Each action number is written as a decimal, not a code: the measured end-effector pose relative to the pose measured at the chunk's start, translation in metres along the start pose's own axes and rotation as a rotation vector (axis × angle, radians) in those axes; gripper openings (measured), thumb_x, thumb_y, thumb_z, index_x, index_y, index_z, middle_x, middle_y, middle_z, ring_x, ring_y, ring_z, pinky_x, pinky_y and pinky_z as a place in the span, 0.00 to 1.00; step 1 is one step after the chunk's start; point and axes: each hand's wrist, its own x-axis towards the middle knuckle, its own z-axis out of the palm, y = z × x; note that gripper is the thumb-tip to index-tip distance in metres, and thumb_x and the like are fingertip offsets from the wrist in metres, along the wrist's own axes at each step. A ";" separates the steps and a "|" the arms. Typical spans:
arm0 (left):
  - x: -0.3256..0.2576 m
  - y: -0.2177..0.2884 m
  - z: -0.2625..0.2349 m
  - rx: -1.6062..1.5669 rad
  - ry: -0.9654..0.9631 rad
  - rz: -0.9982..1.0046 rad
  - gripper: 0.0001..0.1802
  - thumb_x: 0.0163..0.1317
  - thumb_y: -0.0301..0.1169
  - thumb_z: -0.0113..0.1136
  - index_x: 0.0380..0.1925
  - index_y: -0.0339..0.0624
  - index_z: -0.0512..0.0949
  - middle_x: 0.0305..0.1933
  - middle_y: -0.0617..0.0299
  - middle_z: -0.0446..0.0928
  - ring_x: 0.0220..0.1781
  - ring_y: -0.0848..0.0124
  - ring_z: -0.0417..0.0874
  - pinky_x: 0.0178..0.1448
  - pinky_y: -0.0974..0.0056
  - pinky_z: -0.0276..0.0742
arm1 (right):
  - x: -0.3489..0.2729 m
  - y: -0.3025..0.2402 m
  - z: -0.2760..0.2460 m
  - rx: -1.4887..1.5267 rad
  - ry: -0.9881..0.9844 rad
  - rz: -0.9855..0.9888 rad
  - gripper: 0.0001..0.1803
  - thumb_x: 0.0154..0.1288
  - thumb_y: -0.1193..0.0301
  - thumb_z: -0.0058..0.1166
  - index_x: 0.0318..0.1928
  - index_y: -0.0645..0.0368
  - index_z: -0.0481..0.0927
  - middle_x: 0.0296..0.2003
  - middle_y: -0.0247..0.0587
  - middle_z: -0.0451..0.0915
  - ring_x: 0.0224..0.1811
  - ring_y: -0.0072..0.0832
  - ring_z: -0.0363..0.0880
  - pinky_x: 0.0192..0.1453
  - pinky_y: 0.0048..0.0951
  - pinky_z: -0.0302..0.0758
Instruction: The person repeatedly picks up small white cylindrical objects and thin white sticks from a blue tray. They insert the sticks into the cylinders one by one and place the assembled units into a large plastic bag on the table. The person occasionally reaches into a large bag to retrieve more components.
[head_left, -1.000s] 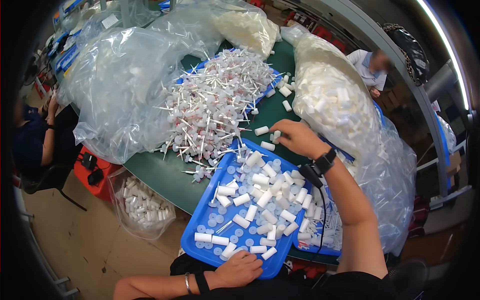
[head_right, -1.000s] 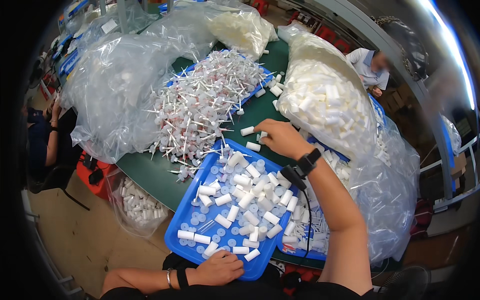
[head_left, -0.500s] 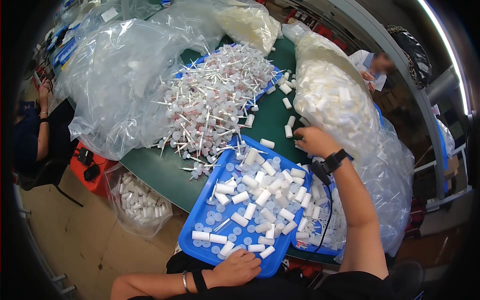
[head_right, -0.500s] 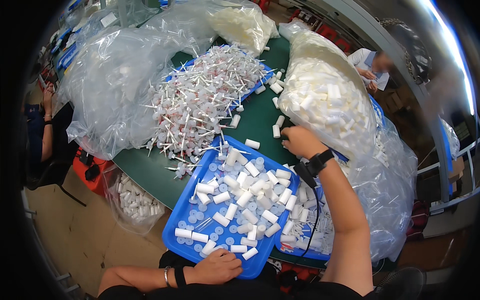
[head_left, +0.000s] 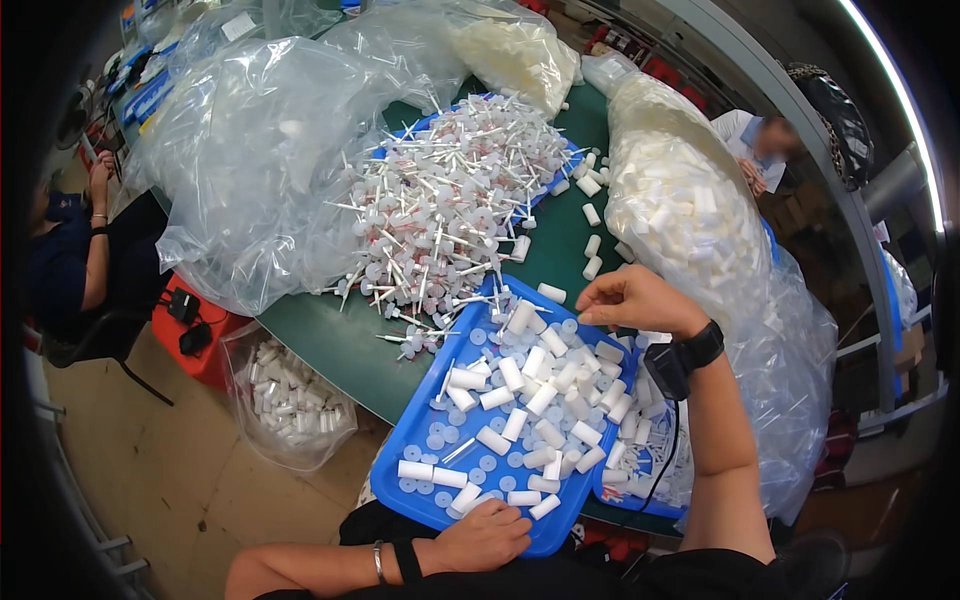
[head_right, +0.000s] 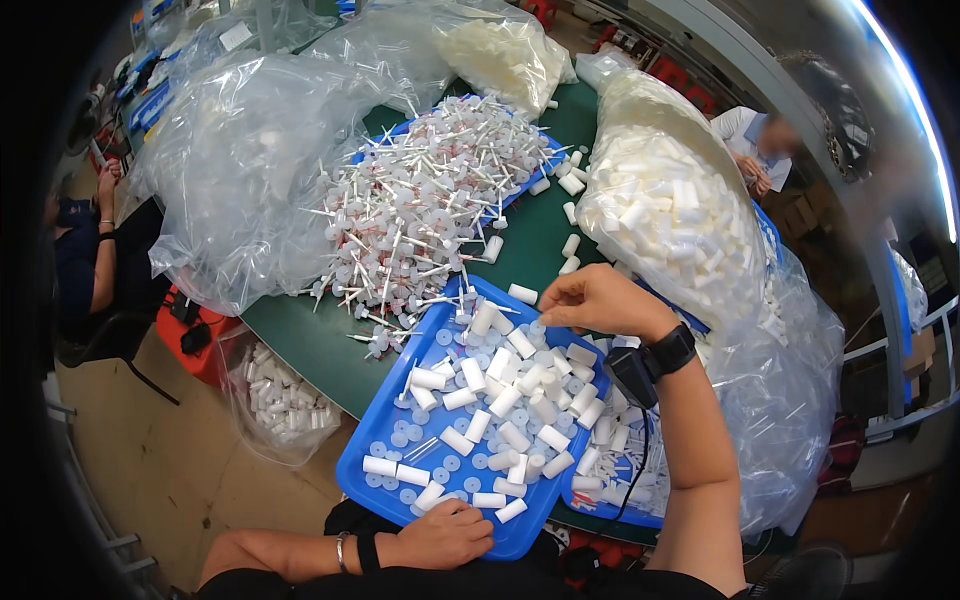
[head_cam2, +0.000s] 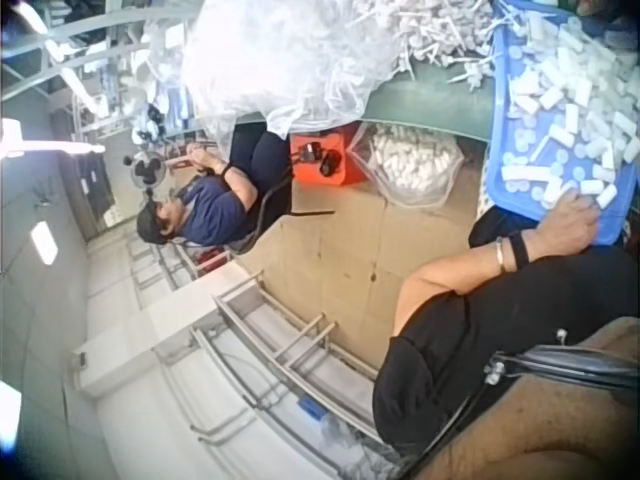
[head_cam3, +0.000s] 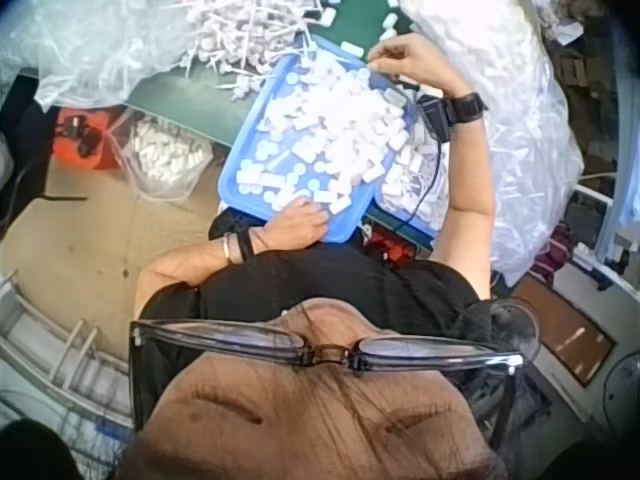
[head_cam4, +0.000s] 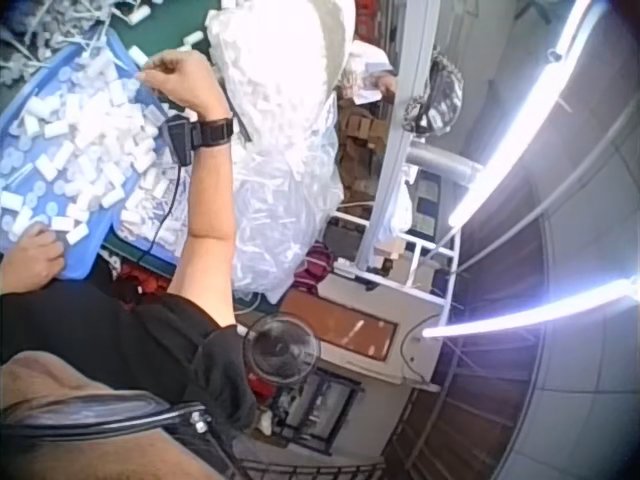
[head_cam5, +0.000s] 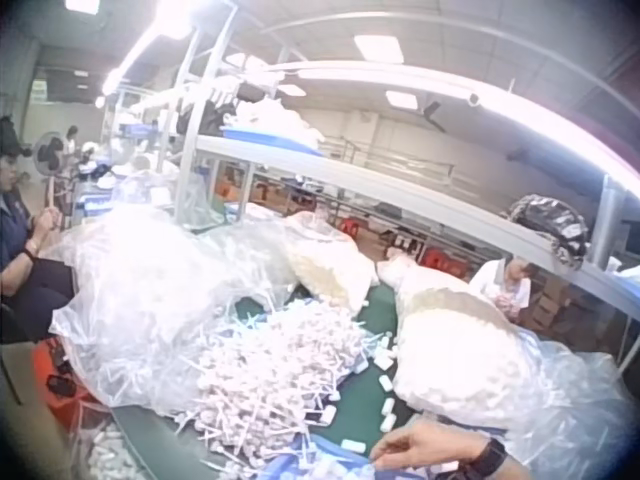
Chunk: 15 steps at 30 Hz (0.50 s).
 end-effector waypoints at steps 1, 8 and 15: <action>0.000 0.000 -0.001 0.012 -0.029 0.000 0.02 0.60 0.33 0.61 0.30 0.51 0.80 0.34 0.69 0.70 0.43 0.72 0.76 0.52 0.64 0.70 | 0.007 0.001 0.002 -0.001 0.009 -0.048 0.16 0.62 0.71 0.66 0.49 0.63 0.86 0.37 0.44 0.88 0.39 0.36 0.86 0.49 0.34 0.81; 0.001 0.001 -0.002 0.031 -0.070 0.005 0.03 0.60 0.34 0.61 0.33 0.52 0.80 0.35 0.69 0.70 0.44 0.72 0.76 0.53 0.64 0.70 | 0.075 0.032 0.034 -0.564 0.052 -0.221 0.40 0.61 0.66 0.68 0.73 0.50 0.67 0.76 0.45 0.61 0.70 0.48 0.70 0.71 0.46 0.73; 0.003 -0.001 -0.003 0.032 -0.083 -0.005 0.02 0.60 0.34 0.60 0.32 0.53 0.80 0.35 0.69 0.70 0.44 0.72 0.76 0.54 0.64 0.70 | 0.098 0.051 0.024 -0.530 0.053 -0.438 0.33 0.61 0.68 0.70 0.65 0.55 0.70 0.66 0.46 0.72 0.64 0.49 0.75 0.65 0.46 0.76</action>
